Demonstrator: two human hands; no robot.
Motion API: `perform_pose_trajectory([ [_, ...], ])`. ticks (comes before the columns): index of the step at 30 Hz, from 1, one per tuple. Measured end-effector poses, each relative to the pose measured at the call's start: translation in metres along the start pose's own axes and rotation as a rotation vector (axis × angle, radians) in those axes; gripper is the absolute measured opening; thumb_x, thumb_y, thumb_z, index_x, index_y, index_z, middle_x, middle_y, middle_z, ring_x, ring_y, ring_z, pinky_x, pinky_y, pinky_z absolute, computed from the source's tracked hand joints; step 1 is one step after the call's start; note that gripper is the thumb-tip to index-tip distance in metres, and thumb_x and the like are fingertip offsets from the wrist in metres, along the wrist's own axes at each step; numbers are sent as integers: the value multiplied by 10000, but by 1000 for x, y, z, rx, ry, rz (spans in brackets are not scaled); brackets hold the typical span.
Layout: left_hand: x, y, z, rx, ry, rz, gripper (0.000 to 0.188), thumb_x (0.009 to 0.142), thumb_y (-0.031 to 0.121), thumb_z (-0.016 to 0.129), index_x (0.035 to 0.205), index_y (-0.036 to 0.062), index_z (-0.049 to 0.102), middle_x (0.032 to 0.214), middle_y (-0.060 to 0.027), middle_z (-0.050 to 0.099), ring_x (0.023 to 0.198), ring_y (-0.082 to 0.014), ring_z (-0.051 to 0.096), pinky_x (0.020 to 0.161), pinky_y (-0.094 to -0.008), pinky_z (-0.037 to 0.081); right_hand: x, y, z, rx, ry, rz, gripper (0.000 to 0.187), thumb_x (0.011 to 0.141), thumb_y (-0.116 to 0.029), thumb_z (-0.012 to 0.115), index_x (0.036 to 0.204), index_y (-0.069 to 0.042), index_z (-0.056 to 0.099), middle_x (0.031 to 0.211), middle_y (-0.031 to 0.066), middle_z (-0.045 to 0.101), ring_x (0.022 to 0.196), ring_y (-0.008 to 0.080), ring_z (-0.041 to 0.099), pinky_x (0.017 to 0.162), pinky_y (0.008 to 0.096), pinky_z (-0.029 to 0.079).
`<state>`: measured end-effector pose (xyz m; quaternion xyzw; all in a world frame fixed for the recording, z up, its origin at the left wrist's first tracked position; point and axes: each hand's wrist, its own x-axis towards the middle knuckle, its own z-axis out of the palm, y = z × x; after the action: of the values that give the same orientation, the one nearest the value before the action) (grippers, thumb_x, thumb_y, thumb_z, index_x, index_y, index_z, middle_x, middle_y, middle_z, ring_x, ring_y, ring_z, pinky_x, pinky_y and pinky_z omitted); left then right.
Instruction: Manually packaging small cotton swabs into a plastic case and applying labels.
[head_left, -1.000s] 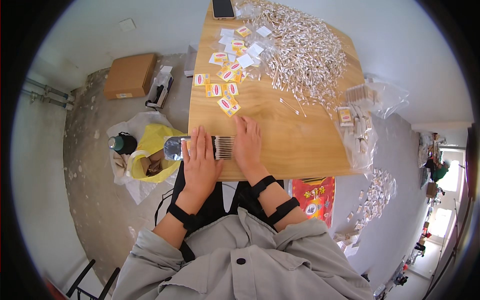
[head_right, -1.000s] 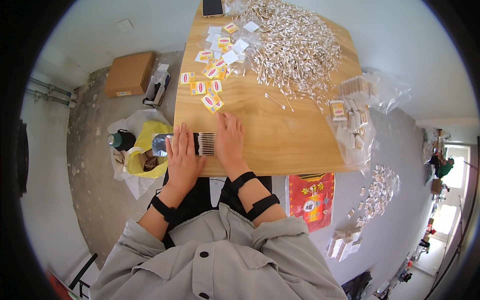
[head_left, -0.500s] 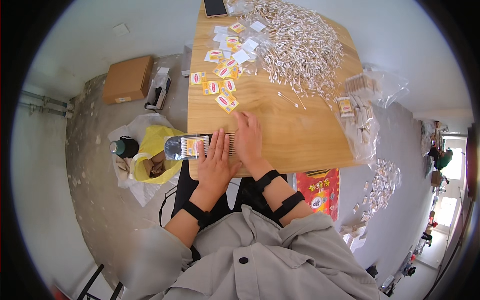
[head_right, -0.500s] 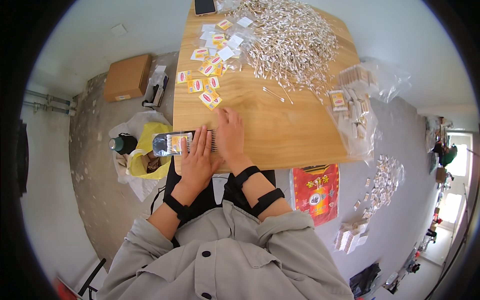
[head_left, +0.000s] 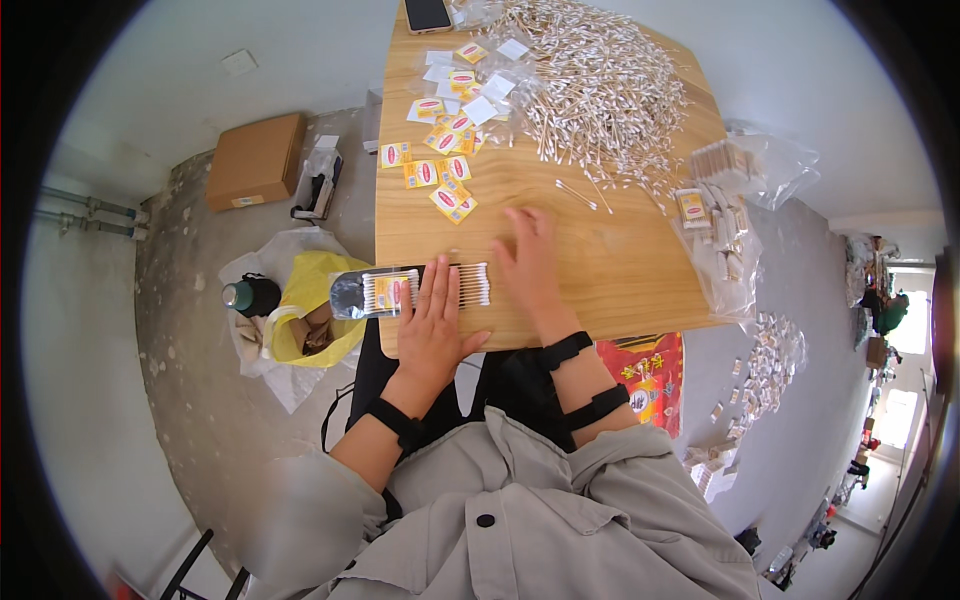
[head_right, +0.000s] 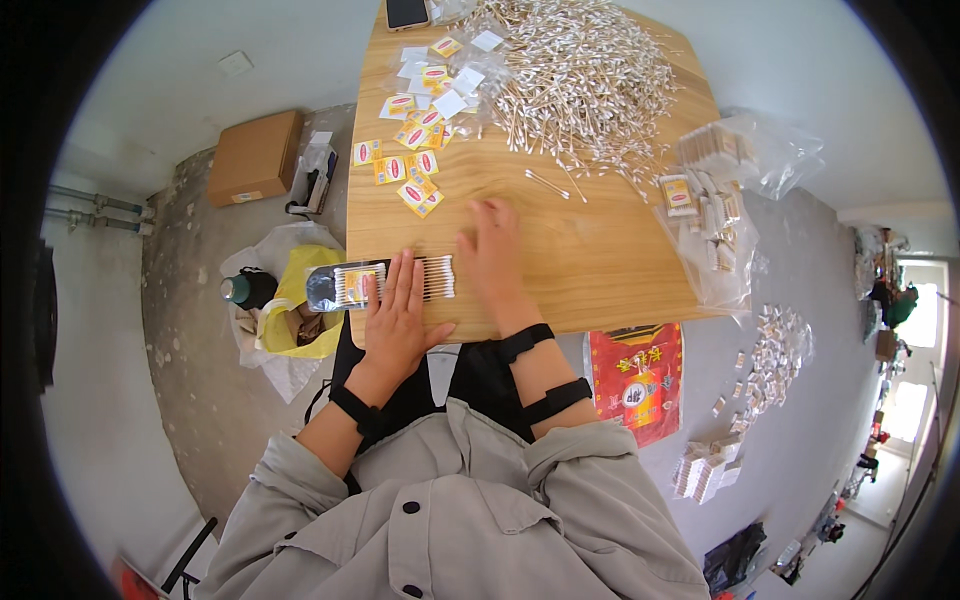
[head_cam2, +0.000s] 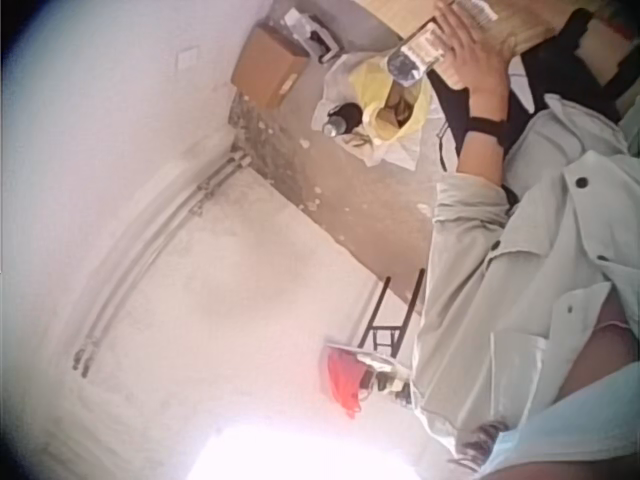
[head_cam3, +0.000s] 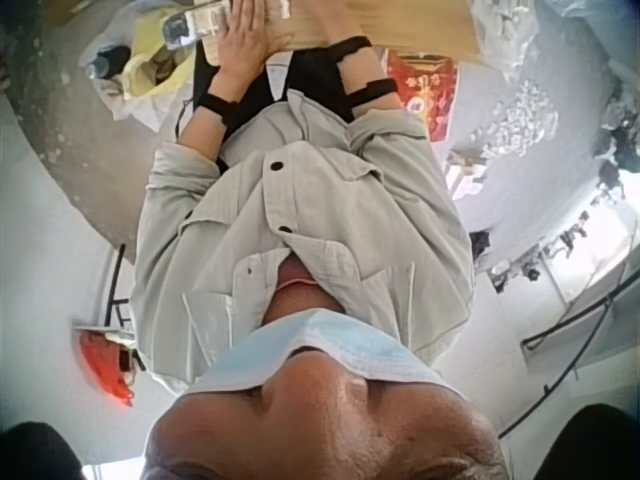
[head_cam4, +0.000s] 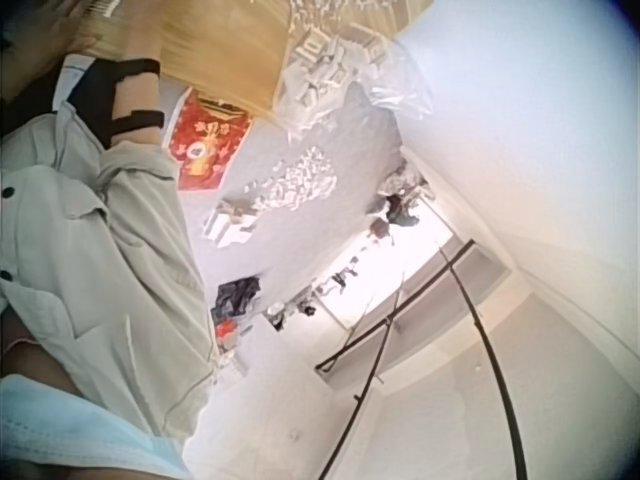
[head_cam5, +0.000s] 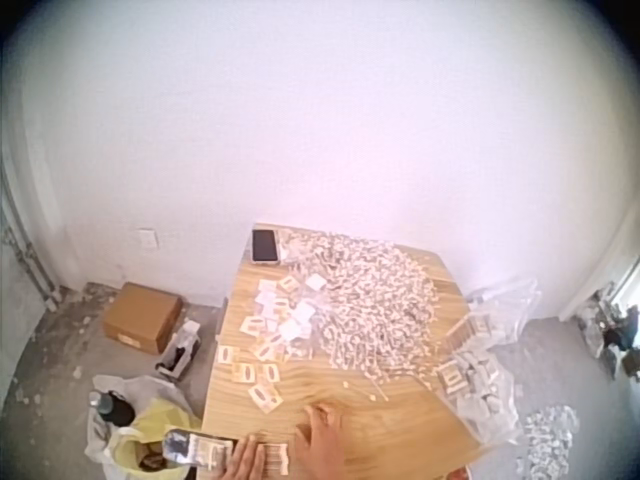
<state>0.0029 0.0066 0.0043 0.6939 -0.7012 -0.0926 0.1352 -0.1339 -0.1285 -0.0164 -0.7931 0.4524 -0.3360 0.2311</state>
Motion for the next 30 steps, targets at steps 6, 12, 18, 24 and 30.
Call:
perform_pose_trajectory([
  [6,1,-1,-3,11,-22,-13,1027,740,571,667,1466,-33,264,1566,-162,211,1461,-277,183,1155,-524,125,-14,18,-21,-275,418,192,417,811,-66,635,1211,-18,527,1177,212,495,1130,373,474,945,449,413],
  [12,2,-3,-6,54,-64,-17,1067,713,606,668,1466,-32,264,1567,-154,215,1463,-268,174,1155,-535,113,-20,-26,18,-148,138,117,415,822,-48,570,1232,-4,521,1204,191,489,1145,356,467,967,473,378],
  [18,0,-8,-3,96,-17,-17,1070,682,632,674,1459,-7,308,1564,-133,231,1463,-239,180,1161,-530,106,-16,-37,33,-259,87,76,448,782,-16,558,1229,-20,530,1213,168,493,1149,349,464,986,451,361],
  [24,1,-8,-10,96,-39,-8,1034,728,647,622,1458,-14,306,1557,-138,251,1458,-255,198,1158,-519,117,-12,-35,42,-330,81,2,390,826,-53,530,1215,-21,532,1189,157,497,1144,349,460,1016,467,341],
  [30,-1,-14,-10,75,-10,-18,890,800,511,628,1458,-1,317,1549,-127,274,1450,-239,224,1159,-497,141,-11,-41,44,-332,37,-10,388,844,-74,525,1228,-25,521,1187,162,489,1148,362,452,1064,485,307],
])
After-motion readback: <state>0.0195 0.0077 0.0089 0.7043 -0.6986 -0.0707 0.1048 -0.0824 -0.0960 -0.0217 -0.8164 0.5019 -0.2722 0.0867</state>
